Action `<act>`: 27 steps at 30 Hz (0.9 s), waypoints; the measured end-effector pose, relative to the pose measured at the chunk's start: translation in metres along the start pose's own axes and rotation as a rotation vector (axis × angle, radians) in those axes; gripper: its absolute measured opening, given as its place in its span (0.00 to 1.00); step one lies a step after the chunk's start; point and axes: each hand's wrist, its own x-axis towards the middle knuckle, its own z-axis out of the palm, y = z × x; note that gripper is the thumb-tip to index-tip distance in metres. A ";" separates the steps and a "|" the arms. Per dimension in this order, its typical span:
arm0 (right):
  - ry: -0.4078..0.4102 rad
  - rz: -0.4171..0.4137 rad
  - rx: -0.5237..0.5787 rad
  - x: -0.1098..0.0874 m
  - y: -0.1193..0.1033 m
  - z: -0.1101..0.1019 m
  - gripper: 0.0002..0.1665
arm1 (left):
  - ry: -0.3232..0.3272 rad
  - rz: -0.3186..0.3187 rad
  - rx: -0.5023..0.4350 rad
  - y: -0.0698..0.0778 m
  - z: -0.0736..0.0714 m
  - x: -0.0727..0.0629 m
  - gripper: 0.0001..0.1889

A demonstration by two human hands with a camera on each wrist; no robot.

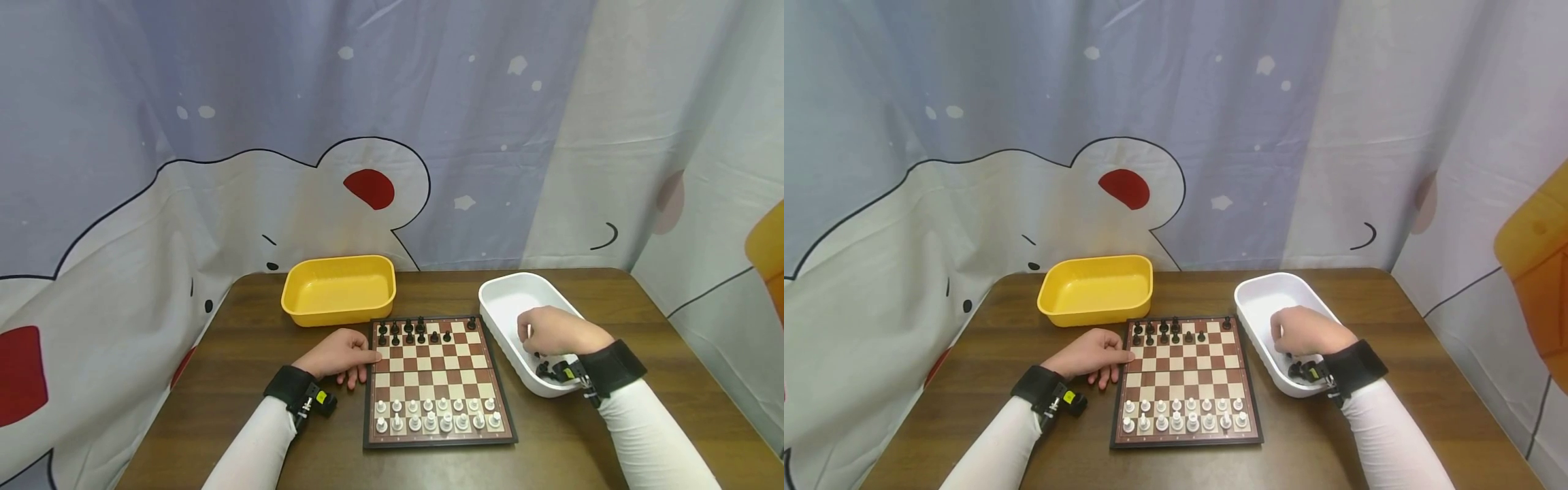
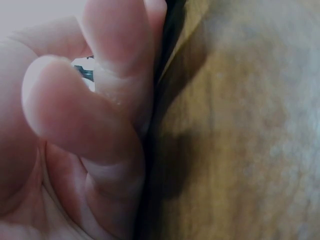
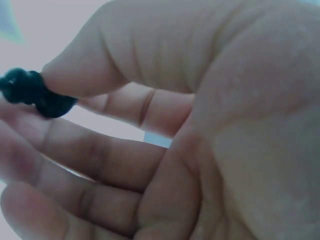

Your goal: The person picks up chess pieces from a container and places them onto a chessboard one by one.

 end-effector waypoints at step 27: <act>0.189 -0.019 -0.040 0.001 0.004 -0.009 0.11 | -0.002 0.005 0.005 -0.002 0.000 0.001 0.20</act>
